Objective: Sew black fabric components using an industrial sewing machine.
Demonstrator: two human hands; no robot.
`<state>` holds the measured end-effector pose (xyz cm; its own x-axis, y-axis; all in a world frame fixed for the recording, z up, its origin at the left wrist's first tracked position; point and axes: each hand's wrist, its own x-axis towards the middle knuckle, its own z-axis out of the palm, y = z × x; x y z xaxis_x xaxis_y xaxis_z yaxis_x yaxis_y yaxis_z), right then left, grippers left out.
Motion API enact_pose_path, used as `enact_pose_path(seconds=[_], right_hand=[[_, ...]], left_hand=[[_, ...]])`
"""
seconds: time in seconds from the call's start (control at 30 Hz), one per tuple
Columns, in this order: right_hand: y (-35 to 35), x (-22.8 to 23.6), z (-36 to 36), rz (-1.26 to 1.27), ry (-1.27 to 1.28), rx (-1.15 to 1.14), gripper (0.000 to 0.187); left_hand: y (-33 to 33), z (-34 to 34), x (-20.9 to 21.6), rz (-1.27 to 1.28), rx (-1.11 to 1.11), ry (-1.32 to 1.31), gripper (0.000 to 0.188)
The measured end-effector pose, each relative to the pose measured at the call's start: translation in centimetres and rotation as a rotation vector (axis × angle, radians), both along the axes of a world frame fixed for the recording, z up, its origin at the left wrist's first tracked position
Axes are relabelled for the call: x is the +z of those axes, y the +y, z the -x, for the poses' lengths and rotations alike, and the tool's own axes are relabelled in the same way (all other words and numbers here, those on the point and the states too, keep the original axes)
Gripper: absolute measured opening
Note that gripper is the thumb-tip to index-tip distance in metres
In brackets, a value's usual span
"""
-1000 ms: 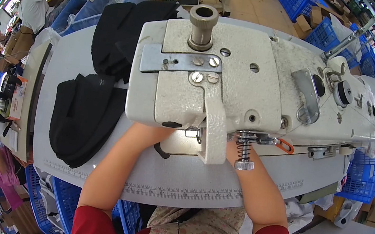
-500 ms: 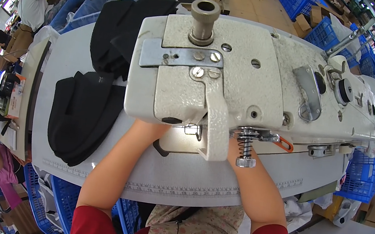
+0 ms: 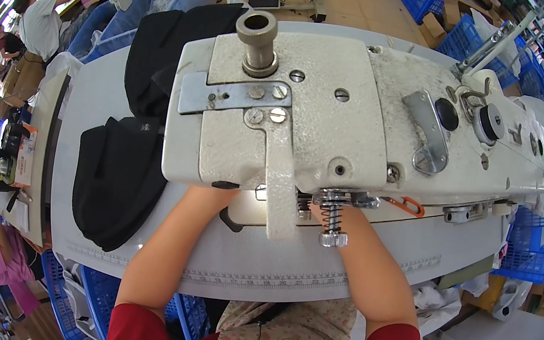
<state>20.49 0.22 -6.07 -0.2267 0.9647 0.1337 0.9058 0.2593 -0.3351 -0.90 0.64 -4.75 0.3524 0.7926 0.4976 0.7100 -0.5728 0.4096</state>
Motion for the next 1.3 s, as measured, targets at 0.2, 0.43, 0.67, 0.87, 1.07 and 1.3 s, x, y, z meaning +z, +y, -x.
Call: enact_pose_path(seconds=[0.2, 0.43, 0.67, 0.87, 1.07, 1.3], right_hand=[[0.0, -0.9, -0.7, -0.012, -0.042, -0.043, 0.043], [-0.2, -1.5, -0.5, -0.037, -0.078, -0.043, 0.042], [-2.0, -2.9, -0.6, -0.095, -0.096, 0.006, 0.041], [-2.3, -3.6, -5.2, -0.150, -0.072, 0.096, 0.040], [-0.9, -3.5, -6.4, -0.170, -0.006, 0.168, 0.040], [-0.5, -3.7, -6.0, -0.177, 0.038, 0.201, 0.039]], left_hand=[[0.1, -0.7, 0.7, -0.091, -0.037, 0.066, 0.059], [0.9, -0.4, -0.8, -0.049, -0.009, -0.043, 0.056], [0.3, -0.7, 1.8, -0.063, 0.264, 0.044, 0.029], [-2.2, 5.1, 10.9, 0.649, 0.414, -0.766, 0.024], [-8.0, 15.1, 14.3, 0.439, 0.740, -0.714, 0.024], [-13.2, 21.3, 12.1, 0.573, 0.813, -0.696, 0.020]])
